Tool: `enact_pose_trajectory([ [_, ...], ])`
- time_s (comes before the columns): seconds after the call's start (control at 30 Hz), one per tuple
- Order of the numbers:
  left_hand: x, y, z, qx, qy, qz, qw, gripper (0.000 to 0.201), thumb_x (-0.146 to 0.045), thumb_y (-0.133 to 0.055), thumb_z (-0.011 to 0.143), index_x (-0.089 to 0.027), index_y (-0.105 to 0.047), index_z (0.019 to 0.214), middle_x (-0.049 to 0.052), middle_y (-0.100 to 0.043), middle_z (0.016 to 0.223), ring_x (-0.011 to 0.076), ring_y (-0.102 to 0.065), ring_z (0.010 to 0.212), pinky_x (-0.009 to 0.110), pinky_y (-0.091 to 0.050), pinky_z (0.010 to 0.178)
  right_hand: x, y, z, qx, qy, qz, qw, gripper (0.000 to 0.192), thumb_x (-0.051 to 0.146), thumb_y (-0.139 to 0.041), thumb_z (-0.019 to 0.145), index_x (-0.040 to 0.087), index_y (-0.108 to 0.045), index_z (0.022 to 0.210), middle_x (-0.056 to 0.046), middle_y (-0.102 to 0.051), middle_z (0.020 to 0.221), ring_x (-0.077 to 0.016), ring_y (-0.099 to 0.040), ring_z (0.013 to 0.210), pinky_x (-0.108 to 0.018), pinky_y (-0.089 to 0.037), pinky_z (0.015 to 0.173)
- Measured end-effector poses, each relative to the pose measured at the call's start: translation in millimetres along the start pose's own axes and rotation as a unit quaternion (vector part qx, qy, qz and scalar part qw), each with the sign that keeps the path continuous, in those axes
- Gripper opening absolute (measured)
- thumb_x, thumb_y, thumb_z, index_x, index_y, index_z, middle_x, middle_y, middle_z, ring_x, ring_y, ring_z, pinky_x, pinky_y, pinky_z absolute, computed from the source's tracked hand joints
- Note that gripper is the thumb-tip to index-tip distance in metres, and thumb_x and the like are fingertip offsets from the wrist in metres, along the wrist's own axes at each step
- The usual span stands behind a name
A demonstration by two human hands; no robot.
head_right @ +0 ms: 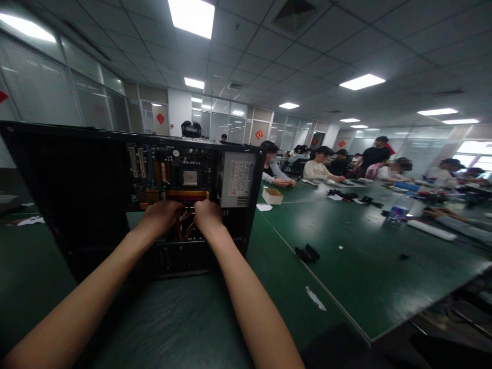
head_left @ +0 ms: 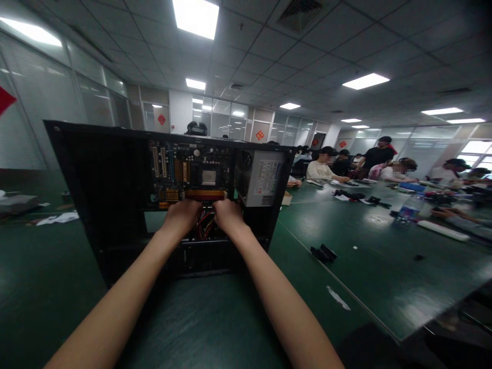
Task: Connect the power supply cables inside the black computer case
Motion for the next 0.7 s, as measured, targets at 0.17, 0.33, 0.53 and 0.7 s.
enact_pose_trajectory([
  [0.17, 0.1, -0.2, 0.1, -0.012, -0.005, 0.003, 1.0, 0.038, -0.027, -0.037, 0.094, -0.023, -0.073, 0.106, 0.014, -0.074, 0.105, 0.0352, -0.069, 0.099, 0.044, -0.052, 0.076, 0.1, -1.1, 0.2, -0.005, 0.004, -0.002, 1.0, 0.026, 0.014, -0.051, 0.089, 0.018, -0.073, 0.103, -0.015, -0.074, 0.1, -0.0269, -0.071, 0.094, -0.033, -0.054, 0.076],
  [0.33, 1.6, -2.8, 2.0, -0.007, -0.004, -0.004, 1.0, 0.038, -0.029, -0.037, 0.094, -0.022, -0.073, 0.104, 0.014, -0.074, 0.103, 0.0349, -0.069, 0.098, 0.043, -0.052, 0.077, -4.0, -2.8, 2.8, -0.001, 0.0, 0.003, 1.0, 0.026, 0.018, -0.051, 0.09, 0.022, -0.073, 0.105, -0.012, -0.074, 0.102, -0.025, -0.071, 0.094, -0.032, -0.053, 0.077],
  [0.53, 1.7, -1.1, 0.4, -0.012, -0.003, -0.001, 1.0, 0.038, -0.03, -0.038, 0.094, -0.022, -0.073, 0.103, 0.013, -0.074, 0.101, 0.0327, -0.069, 0.096, 0.04, -0.052, 0.076, -3.2, -1.9, 0.7, -0.003, -0.003, 0.011, 1.0, 0.029, 0.016, -0.05, 0.09, 0.02, -0.073, 0.107, -0.014, -0.073, 0.102, -0.025, -0.071, 0.095, -0.031, -0.052, 0.078],
  [0.7, 2.1, 1.6, -1.8, -0.005, 0.007, -0.01, 1.0, 0.037, -0.032, -0.04, 0.093, -0.025, -0.073, 0.109, 0.012, -0.074, 0.106, 0.0307, -0.069, 0.099, 0.038, -0.051, 0.078, -1.4, -1.2, -1.8, -0.009, 0.004, 0.008, 1.0, 0.028, 0.018, -0.048, 0.093, 0.021, -0.073, 0.106, -0.013, -0.074, 0.1, -0.0245, -0.071, 0.093, -0.03, -0.052, 0.076],
])
Point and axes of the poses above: each hand's wrist, its own z-axis towards the middle knuckle, its own y-axis out of the back of the hand, x = y × z, the point moved 5 cm from there along z, towards the middle knuckle
